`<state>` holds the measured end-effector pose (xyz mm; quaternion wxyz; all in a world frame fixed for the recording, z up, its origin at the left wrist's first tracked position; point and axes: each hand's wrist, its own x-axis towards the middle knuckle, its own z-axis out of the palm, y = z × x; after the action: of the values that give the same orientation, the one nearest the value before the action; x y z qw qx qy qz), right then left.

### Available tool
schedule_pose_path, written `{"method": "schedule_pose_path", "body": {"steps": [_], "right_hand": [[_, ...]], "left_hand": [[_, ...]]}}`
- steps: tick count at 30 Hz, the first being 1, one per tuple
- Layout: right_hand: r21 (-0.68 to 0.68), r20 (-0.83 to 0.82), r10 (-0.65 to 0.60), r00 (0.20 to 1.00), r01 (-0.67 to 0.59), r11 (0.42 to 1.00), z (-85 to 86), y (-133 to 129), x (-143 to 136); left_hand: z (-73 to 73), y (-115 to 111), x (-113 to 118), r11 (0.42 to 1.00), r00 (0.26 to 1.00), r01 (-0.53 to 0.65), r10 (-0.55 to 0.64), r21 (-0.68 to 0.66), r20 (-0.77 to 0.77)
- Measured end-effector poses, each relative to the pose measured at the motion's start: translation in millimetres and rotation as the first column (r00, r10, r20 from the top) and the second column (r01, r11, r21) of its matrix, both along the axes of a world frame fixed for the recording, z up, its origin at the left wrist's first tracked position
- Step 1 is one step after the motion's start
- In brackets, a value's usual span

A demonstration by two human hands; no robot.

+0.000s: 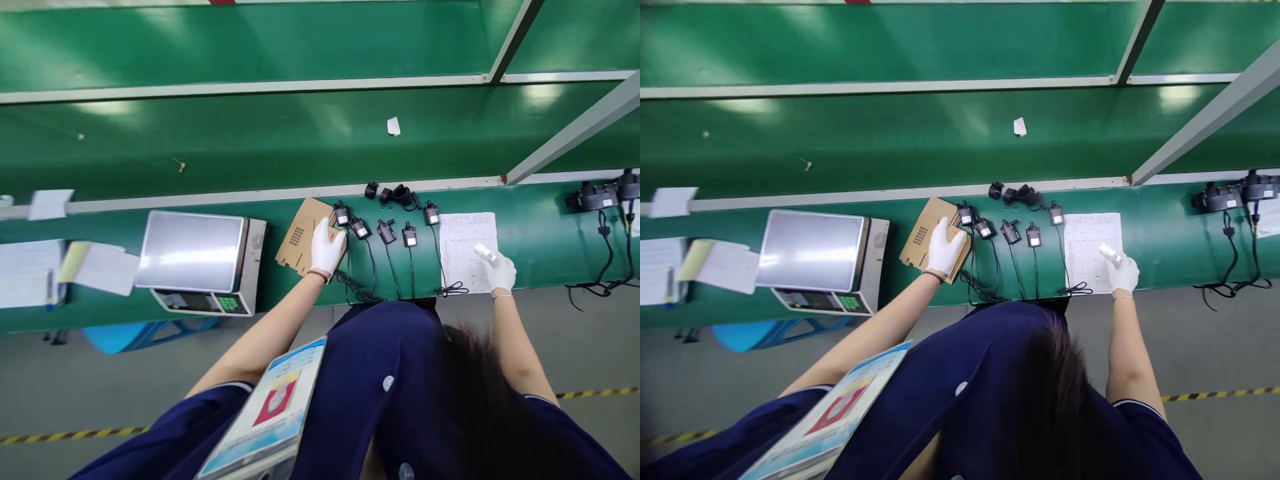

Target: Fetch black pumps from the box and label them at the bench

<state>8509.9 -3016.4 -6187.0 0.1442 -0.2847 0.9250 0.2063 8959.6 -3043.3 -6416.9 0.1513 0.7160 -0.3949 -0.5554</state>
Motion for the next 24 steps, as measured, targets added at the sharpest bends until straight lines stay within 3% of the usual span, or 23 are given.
{"method": "schedule_pose_path", "body": {"steps": [4, 7, 11, 15, 19, 24], "right_hand": [[0.206, 0.010, 0.236, 0.972, -0.233, 0.950, 0.8, 24, -67], [0.219, 0.006, 0.288, 0.958, -0.282, 0.934, -3.4, 32, -94], [0.197, 0.026, 0.295, 0.955, -0.294, 0.935, -4.8, 29, -112], [0.198, 0.065, 0.304, 0.950, -0.311, 0.930, -0.4, 25, -120], [0.202, 0.063, 0.308, 0.949, -0.314, 0.927, 0.0, 28, -122], [0.205, 0.058, 0.358, 0.932, -0.362, 0.909, -4.1, 32, -114]], "left_hand": [[26.3, 67, -15, 0.939, 0.989, -0.127, 0.096, 0.319, 0.110], [41.6, 87, -38, 0.909, 0.989, -0.136, 0.103, 0.395, 0.103], [56.8, 84, -67, 0.906, 0.990, -0.140, 0.120, 0.399, 0.075], [67.1, 75, -78, 0.914, 0.989, -0.146, 0.148, 0.379, 0.024], [67.5, 70, -66, 0.932, 0.988, -0.152, 0.156, 0.329, 0.013], [54.8, 59, -39, 0.943, 0.989, -0.143, 0.150, 0.300, -0.001]]}}
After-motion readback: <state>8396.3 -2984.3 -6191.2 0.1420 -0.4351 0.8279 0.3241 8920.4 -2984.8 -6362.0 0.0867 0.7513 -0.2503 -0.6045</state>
